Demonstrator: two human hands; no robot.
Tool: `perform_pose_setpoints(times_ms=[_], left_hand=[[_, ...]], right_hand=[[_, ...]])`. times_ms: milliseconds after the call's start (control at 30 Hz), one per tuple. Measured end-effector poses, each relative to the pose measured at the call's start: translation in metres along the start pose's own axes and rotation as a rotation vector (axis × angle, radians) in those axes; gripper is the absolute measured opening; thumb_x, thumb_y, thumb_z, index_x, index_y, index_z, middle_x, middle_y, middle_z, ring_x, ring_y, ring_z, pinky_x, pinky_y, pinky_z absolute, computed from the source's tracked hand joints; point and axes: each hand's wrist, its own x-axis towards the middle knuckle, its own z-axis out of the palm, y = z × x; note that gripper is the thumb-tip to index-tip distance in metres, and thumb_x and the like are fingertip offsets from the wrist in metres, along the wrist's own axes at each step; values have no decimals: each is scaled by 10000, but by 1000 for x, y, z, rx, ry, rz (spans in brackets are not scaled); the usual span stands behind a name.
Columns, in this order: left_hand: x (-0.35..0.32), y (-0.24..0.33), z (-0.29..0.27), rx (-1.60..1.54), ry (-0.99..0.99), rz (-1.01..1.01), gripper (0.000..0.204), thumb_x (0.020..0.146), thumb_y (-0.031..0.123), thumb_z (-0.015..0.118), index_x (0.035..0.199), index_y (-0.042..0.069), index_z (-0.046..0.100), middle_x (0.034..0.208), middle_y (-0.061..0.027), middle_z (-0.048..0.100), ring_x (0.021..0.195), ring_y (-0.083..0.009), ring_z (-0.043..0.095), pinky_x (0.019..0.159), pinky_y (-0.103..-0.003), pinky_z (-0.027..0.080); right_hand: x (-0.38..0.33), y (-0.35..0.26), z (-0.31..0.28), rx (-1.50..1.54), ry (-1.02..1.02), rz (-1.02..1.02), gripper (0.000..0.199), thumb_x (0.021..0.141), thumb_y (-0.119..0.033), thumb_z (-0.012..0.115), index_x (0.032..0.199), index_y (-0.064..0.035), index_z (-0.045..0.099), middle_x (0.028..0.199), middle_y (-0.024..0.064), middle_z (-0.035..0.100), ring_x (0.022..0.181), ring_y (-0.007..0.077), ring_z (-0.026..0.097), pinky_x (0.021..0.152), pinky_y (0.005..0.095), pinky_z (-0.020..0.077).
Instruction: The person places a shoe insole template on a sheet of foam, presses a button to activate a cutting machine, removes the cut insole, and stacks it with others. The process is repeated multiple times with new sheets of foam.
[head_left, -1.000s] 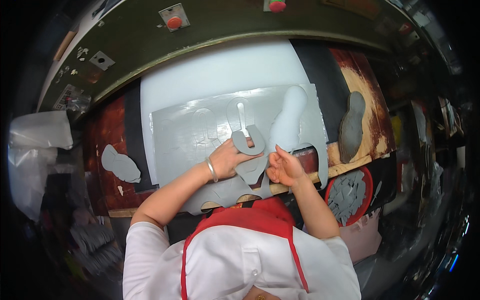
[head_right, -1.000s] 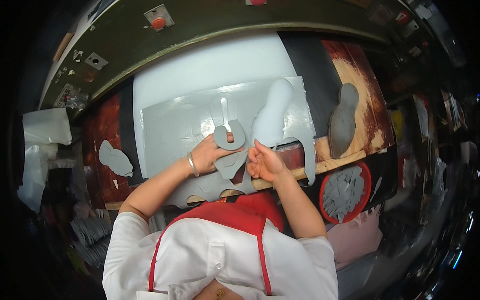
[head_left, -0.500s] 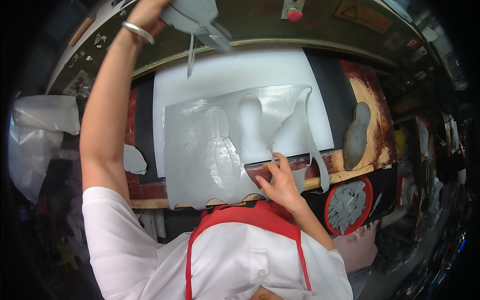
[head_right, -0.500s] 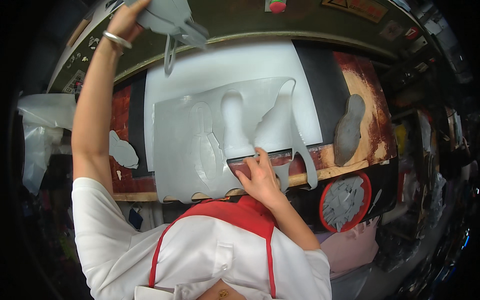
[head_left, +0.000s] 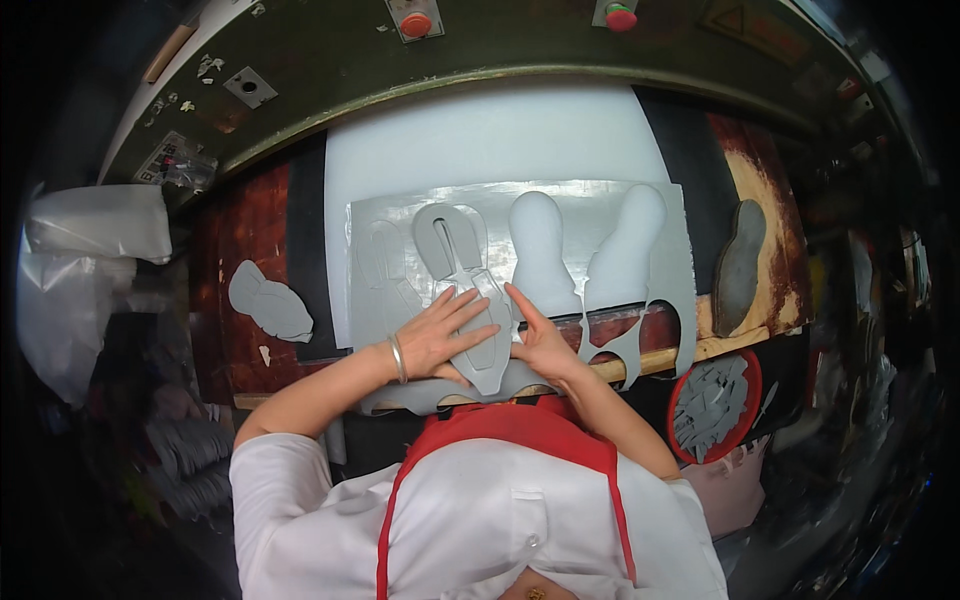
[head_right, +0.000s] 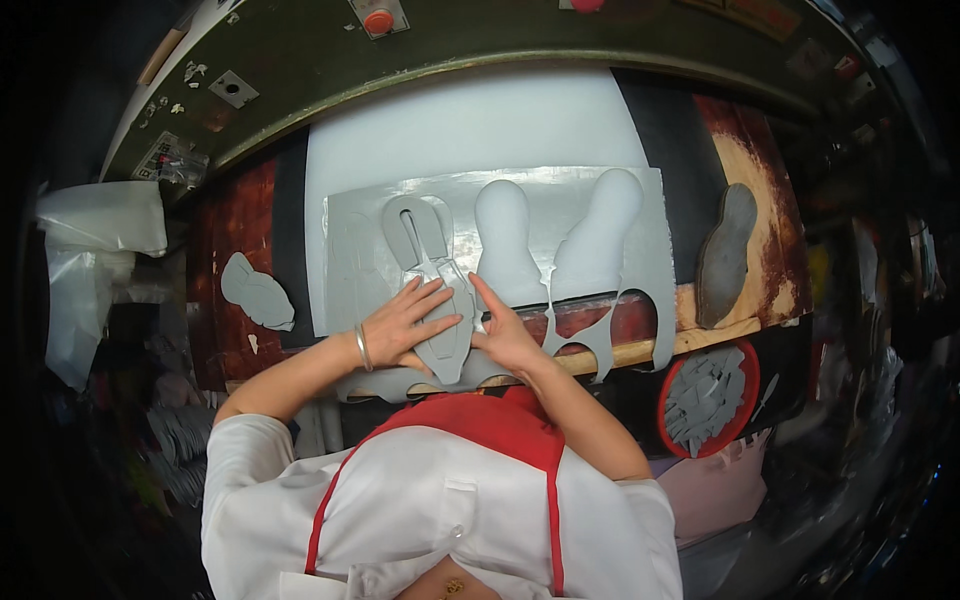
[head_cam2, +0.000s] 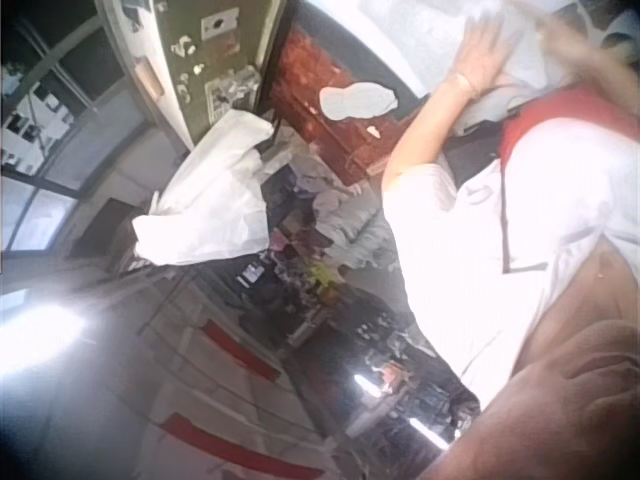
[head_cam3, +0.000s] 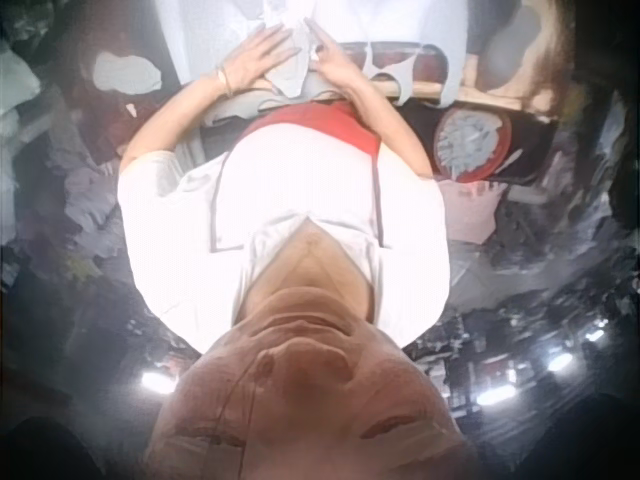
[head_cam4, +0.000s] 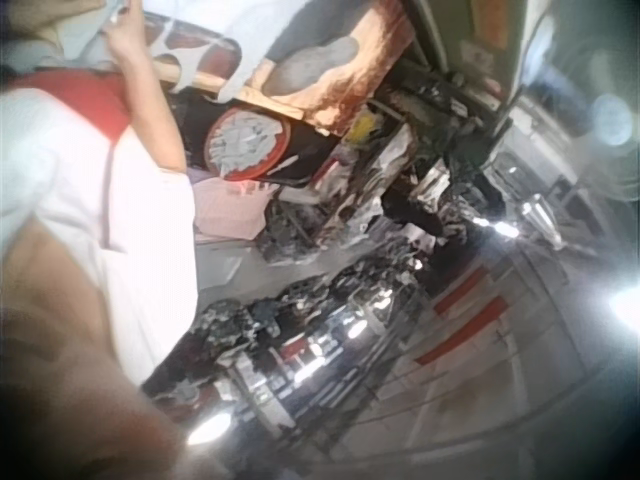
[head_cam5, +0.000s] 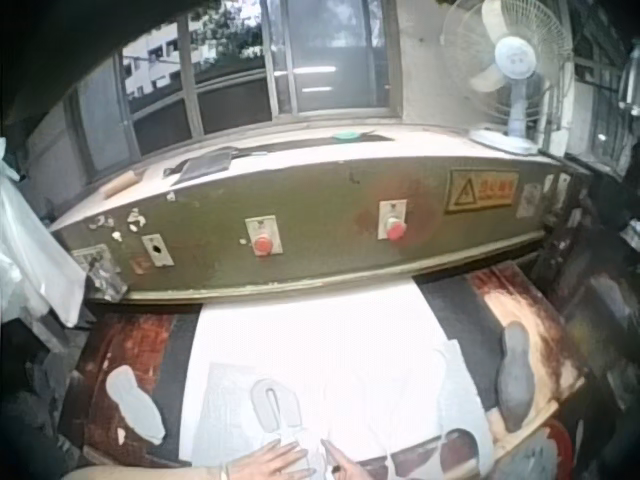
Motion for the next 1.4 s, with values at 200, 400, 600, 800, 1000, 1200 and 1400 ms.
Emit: perform_pose_setpoints(times_ms=[200,400,600,800,1000,1200,1400], left_hand=[[6,-12,0,-227,109,-120,631,679,93,712,1290,139,560,1339,-153,504,1282,-362,434,1087,-488,328],[28,-67,-139,-717,853,-479,392,938,272,602,1208,-10,559,1123,-78,625,1031,-167,573,912,-322,468],[16,-88,-290,-729,820,-195,470,910,220,646,1287,7,463,1186,-107,598,1014,-216,613,900,-362,497],[-19,-48,-187,199,282,-142,662,665,-100,592,1272,165,586,1208,-112,619,1118,-294,587,952,-351,487],[-96,-34,-29,59,-148,-50,632,703,49,666,1308,184,540,1372,-159,449,1317,-341,407,1118,-549,252],[-96,-39,-27,-93,-21,-144,519,758,113,687,1256,193,567,1391,-101,474,1315,-281,433,1122,-570,230],[-100,-52,-119,-721,870,-716,319,869,212,692,1106,5,639,1047,-73,667,921,-133,603,830,-311,492]], right_hand=[[-9,-11,1,313,-76,90,800,883,27,569,1527,-153,130,941,152,672,815,158,648,800,267,516],[-32,-34,8,-535,253,-56,637,890,-112,635,1453,-87,337,1072,159,623,958,198,615,812,319,500],[-40,-36,37,-812,337,-485,338,811,-74,686,1124,23,603,1034,163,617,897,244,636,776,317,522],[4,-6,57,-237,-274,205,137,840,-75,693,952,0,663,940,39,650,800,80,593,719,214,474],[31,24,65,363,-269,339,119,778,-77,631,683,-19,590,704,14,535,692,104,469,694,235,377],[29,12,76,259,-367,255,151,731,-88,568,604,-37,504,687,18,458,649,102,384,635,238,308],[11,-24,80,-386,-237,112,80,797,-30,637,843,3,581,1104,96,592,882,106,573,788,266,486]])
